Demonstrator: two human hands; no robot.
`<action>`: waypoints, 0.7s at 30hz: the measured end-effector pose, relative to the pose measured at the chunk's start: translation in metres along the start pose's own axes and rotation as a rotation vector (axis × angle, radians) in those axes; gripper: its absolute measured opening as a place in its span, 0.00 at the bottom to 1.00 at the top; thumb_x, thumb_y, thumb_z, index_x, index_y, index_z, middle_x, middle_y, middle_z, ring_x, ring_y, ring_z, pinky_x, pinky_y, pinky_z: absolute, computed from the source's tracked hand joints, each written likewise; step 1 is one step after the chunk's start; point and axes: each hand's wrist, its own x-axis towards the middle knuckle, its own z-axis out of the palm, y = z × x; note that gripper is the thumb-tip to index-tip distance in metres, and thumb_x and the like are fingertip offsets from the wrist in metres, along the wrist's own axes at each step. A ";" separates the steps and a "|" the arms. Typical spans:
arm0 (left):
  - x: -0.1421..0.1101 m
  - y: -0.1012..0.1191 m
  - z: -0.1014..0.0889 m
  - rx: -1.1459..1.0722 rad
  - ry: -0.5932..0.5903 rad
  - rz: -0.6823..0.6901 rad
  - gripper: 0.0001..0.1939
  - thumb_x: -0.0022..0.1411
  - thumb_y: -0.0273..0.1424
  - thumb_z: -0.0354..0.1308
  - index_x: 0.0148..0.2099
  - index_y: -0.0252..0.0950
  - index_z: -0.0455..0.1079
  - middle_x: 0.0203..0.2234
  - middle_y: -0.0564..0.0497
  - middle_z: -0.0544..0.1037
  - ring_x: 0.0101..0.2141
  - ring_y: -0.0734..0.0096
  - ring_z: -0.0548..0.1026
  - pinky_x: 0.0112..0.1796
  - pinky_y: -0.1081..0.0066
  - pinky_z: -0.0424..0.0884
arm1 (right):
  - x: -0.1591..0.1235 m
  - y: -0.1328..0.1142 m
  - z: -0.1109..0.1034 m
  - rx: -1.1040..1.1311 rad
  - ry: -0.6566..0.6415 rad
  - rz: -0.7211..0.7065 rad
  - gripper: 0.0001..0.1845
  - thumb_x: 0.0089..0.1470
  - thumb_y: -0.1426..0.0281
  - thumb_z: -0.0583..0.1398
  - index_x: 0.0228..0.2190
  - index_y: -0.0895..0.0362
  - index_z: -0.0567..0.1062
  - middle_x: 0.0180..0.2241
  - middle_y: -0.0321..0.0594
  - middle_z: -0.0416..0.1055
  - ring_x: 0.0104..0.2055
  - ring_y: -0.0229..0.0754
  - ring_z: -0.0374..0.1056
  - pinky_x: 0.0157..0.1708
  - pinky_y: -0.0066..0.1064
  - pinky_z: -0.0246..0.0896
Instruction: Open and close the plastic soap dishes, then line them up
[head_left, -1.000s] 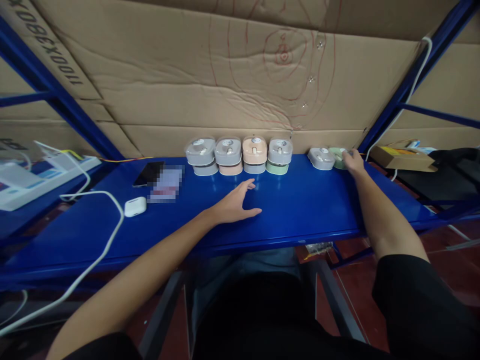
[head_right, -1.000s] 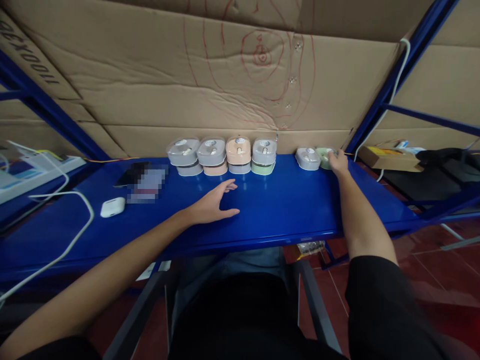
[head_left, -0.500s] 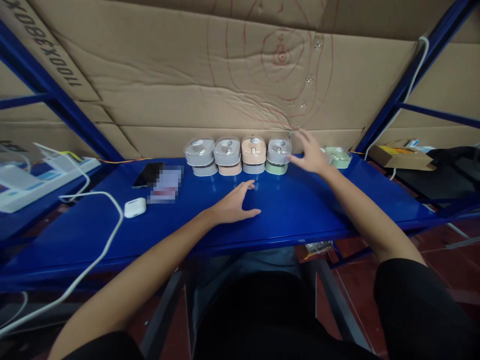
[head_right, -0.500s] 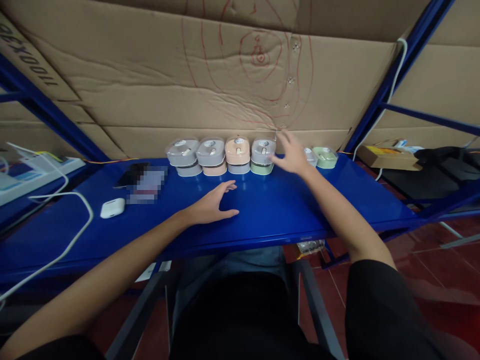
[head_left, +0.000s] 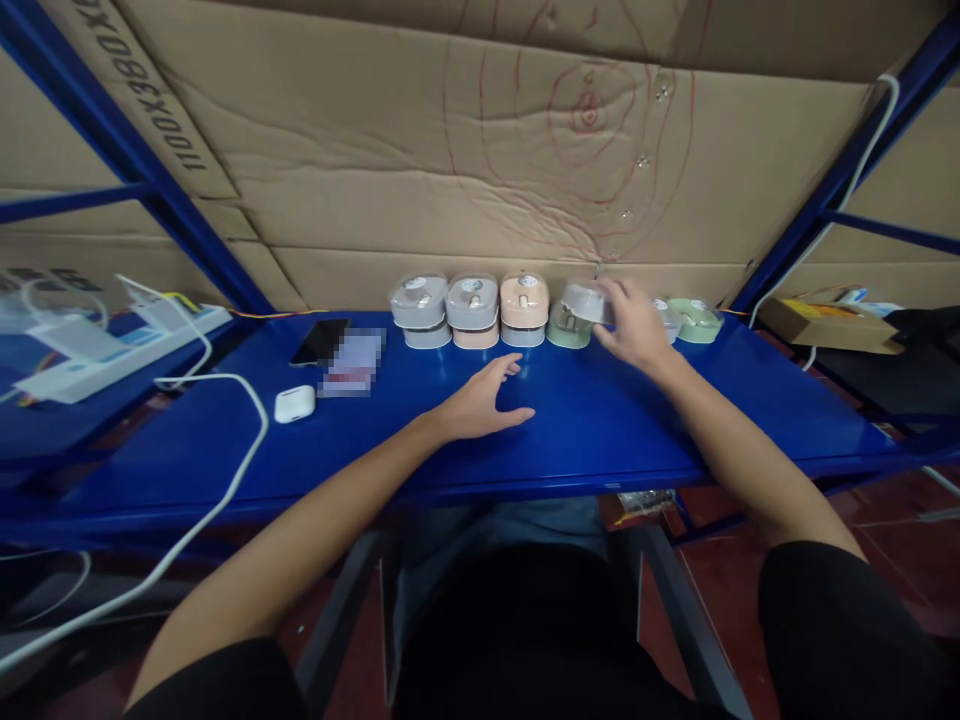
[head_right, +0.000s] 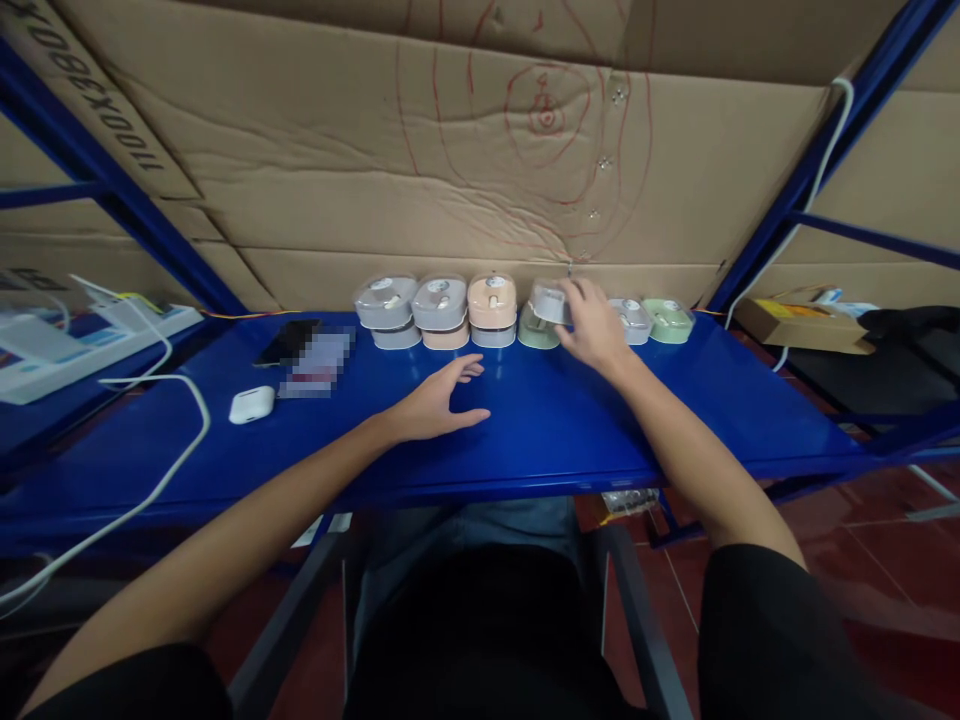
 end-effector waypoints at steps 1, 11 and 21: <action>0.001 -0.002 0.000 -0.054 0.038 0.011 0.52 0.62 0.49 0.76 0.79 0.38 0.59 0.70 0.31 0.75 0.68 0.37 0.76 0.69 0.37 0.72 | -0.004 0.001 -0.010 0.057 0.060 -0.003 0.40 0.60 0.65 0.66 0.71 0.55 0.68 0.70 0.59 0.70 0.71 0.72 0.68 0.69 0.68 0.69; 0.008 -0.009 -0.011 -0.562 -0.003 -0.093 0.53 0.58 0.44 0.80 0.78 0.41 0.60 0.69 0.32 0.76 0.70 0.38 0.76 0.66 0.42 0.77 | -0.033 -0.054 -0.016 0.906 -0.362 -0.193 0.31 0.58 0.55 0.72 0.58 0.46 0.69 0.68 0.48 0.74 0.69 0.60 0.73 0.69 0.56 0.71; 0.003 -0.004 0.001 -0.188 0.097 0.114 0.63 0.47 0.43 0.85 0.78 0.40 0.59 0.65 0.35 0.77 0.66 0.39 0.78 0.71 0.40 0.69 | -0.041 -0.074 0.005 0.640 -0.473 -0.288 0.57 0.50 0.39 0.77 0.73 0.46 0.70 0.69 0.52 0.73 0.71 0.69 0.70 0.72 0.62 0.68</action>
